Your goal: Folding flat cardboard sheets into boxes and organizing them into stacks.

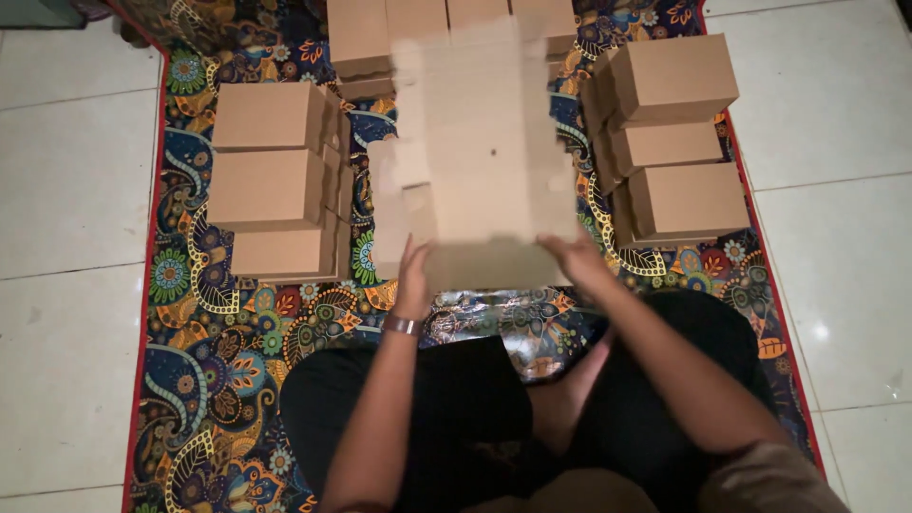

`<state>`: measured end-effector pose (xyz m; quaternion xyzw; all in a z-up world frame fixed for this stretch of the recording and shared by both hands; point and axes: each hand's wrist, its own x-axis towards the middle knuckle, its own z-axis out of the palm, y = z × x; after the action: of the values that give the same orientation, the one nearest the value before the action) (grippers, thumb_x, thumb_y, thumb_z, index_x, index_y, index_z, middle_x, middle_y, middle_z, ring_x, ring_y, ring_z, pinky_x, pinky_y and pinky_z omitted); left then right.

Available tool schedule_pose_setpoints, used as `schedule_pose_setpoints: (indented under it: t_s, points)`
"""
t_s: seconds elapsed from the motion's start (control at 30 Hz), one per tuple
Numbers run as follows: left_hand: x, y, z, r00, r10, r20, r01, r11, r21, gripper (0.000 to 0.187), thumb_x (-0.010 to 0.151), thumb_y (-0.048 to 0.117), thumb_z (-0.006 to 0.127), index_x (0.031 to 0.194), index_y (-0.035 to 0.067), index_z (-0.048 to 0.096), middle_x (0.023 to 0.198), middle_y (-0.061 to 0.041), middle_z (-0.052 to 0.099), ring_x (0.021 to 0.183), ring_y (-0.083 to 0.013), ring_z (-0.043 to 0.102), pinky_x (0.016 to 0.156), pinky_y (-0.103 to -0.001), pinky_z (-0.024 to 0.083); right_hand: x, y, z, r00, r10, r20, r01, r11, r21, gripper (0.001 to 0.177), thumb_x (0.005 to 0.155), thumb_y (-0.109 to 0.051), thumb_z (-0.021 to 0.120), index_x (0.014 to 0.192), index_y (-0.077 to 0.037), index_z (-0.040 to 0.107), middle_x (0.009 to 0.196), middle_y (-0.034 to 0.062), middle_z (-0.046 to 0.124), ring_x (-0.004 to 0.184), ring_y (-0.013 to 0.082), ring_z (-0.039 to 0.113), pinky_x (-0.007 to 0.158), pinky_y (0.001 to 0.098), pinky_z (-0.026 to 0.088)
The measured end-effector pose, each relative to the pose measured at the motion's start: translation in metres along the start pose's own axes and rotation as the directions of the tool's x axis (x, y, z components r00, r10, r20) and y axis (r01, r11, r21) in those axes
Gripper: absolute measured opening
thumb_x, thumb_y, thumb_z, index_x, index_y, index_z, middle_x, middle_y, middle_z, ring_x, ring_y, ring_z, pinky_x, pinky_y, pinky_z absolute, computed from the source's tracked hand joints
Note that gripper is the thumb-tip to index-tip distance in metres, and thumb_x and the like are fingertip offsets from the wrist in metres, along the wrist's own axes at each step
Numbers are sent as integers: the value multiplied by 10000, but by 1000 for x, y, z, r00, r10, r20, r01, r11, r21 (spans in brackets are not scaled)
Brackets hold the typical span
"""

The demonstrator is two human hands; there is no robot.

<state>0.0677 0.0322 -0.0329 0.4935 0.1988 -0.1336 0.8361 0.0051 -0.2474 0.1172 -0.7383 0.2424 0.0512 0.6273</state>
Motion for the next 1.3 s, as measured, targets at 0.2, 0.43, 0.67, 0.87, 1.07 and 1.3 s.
schedule_pose_setpoints:
  t_s: [0.2, 0.43, 0.67, 0.87, 1.07, 1.3]
  points:
    - [-3, -19, 25, 988, -80, 131, 93, 991, -95, 648, 997, 136, 639, 1588, 164, 374, 1449, -86, 529, 1358, -200, 491, 1161, -372, 347, 37, 74, 24, 994, 70, 86, -60, 992, -112, 819, 772, -155, 740, 1539, -129, 454, 1268, 252, 646, 1200, 393, 642, 992, 525, 510]
    - [-52, 34, 73, 920, 39, 390, -156, 950, 272, 669, 1095, 154, 316, 1652, 206, -52, 1720, -97, -113, 1585, -248, -50, 1283, -427, -35, 23, 45, 49, 947, -133, 291, 143, 990, -15, 746, 1022, -79, 515, 1661, -130, 134, 1730, 168, 34, 1585, 353, 58, 1280, 507, 101]
    - [32, -98, 46, 754, 294, 587, -564, -169, 808, 600, 1038, 314, 428, 1514, -50, 392, 1513, -298, 435, 1428, -424, 414, 1187, -520, 293, 83, 171, 136, 857, -267, 441, 497, 654, -570, 403, 1083, -412, 160, 1294, -97, 297, 1319, 115, 296, 1225, 263, 298, 1068, 441, 304]
    - [42, -127, 11, 439, 557, 706, -537, -467, 702, 798, 946, 573, 536, 1537, 51, 412, 1640, -205, 334, 1514, -395, 322, 1222, -570, 231, 52, 113, 83, 885, -133, 447, 433, -124, -893, 832, 996, -575, 249, 1647, -80, 97, 1721, 174, 62, 1588, 355, 46, 1251, 556, 74]
    - [54, -125, 11, 382, 609, 695, -510, -488, 708, 819, 863, 611, 517, 1484, 78, 502, 1604, -166, 426, 1476, -363, 411, 1189, -545, 310, 119, 192, 79, 685, -501, 529, 446, -287, -848, 828, 890, -504, 404, 1581, -57, 313, 1660, 211, 267, 1532, 372, 264, 1169, 522, 285]
    - [-3, -34, 24, 916, 377, 136, -401, 854, 332, 467, 1117, 242, 433, 1514, -3, 406, 1477, -245, 490, 1342, -356, 549, 1080, -416, 516, 89, 141, 45, 982, -189, 22, 182, 968, 173, 423, 1059, -211, 590, 1433, -18, 544, 1277, 225, 664, 1167, 345, 643, 1057, 505, 480]
